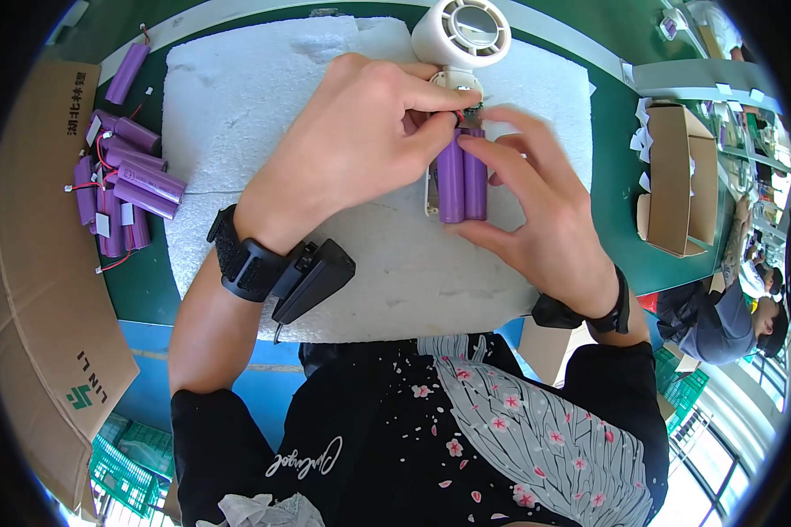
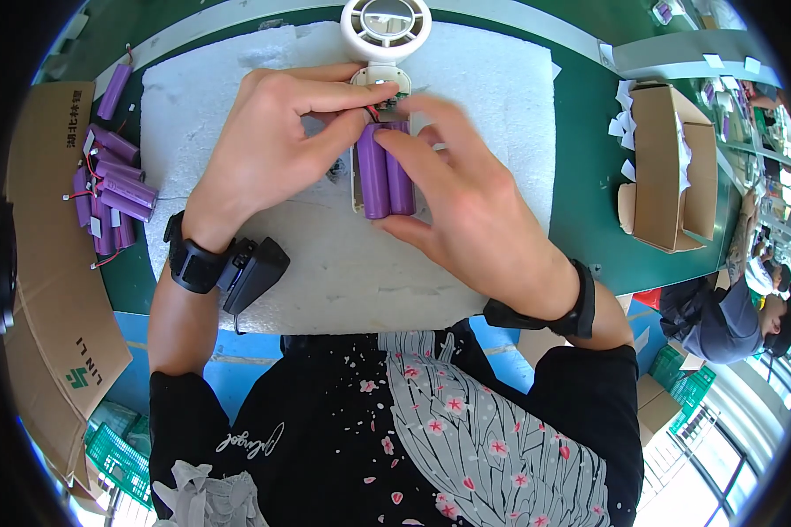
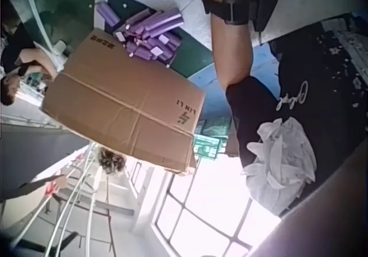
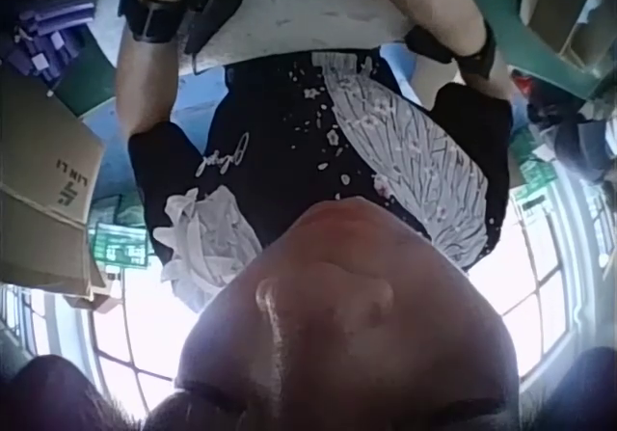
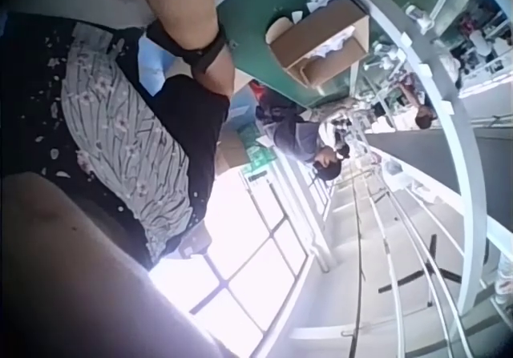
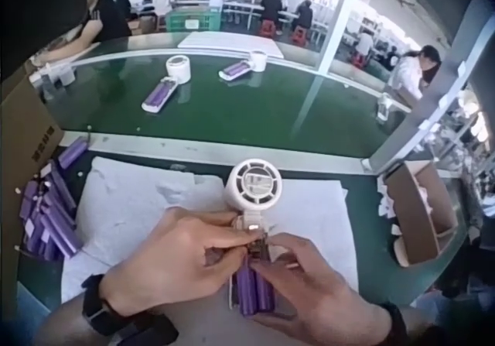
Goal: The person picks up a battery pack and a fan housing, connects the battery pack to the circuit board, and presses the battery into the housing. After setting it aside, they repeat the process with a second battery pack and fan housing.
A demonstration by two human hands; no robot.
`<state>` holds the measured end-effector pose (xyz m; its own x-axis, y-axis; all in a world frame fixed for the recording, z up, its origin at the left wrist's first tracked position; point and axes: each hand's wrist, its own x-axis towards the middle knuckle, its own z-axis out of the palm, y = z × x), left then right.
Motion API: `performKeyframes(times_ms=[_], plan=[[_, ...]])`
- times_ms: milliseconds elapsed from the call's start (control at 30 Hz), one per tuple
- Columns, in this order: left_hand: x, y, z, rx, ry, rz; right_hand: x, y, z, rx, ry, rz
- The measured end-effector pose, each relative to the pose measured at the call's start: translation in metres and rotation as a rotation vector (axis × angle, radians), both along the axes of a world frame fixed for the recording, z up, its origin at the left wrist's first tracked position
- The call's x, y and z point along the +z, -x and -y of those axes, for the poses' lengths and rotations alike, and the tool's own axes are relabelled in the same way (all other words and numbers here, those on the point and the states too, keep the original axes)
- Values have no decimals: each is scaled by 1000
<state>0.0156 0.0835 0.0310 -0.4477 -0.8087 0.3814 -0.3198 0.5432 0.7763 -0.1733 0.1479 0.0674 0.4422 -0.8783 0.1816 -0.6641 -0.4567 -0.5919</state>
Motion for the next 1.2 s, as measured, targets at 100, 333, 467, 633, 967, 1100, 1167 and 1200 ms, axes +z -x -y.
performKeyframes(times_ms=[100,333,467,633,967,1100,1167,1200], plan=[[10,-2,-2,-7,-103,82,-3,0,-1,-13,49,-9],[4,1,-7,25,-158,67,-11,-2,-2,28,181,-76],[3,-3,-4,3,-263,58,-13,-4,-3,0,166,-55],[9,-10,4,-136,-459,58,-20,-3,6,-43,64,53],[2,-9,2,-117,-507,-91,-13,1,26,46,-42,172],[2,1,-4,-108,-376,-89,-25,14,28,-18,-17,229],[1,2,-7,-135,-275,-59,-24,13,28,-62,-51,205],[4,0,-7,-117,-266,-59,-21,12,27,-84,-72,189]])
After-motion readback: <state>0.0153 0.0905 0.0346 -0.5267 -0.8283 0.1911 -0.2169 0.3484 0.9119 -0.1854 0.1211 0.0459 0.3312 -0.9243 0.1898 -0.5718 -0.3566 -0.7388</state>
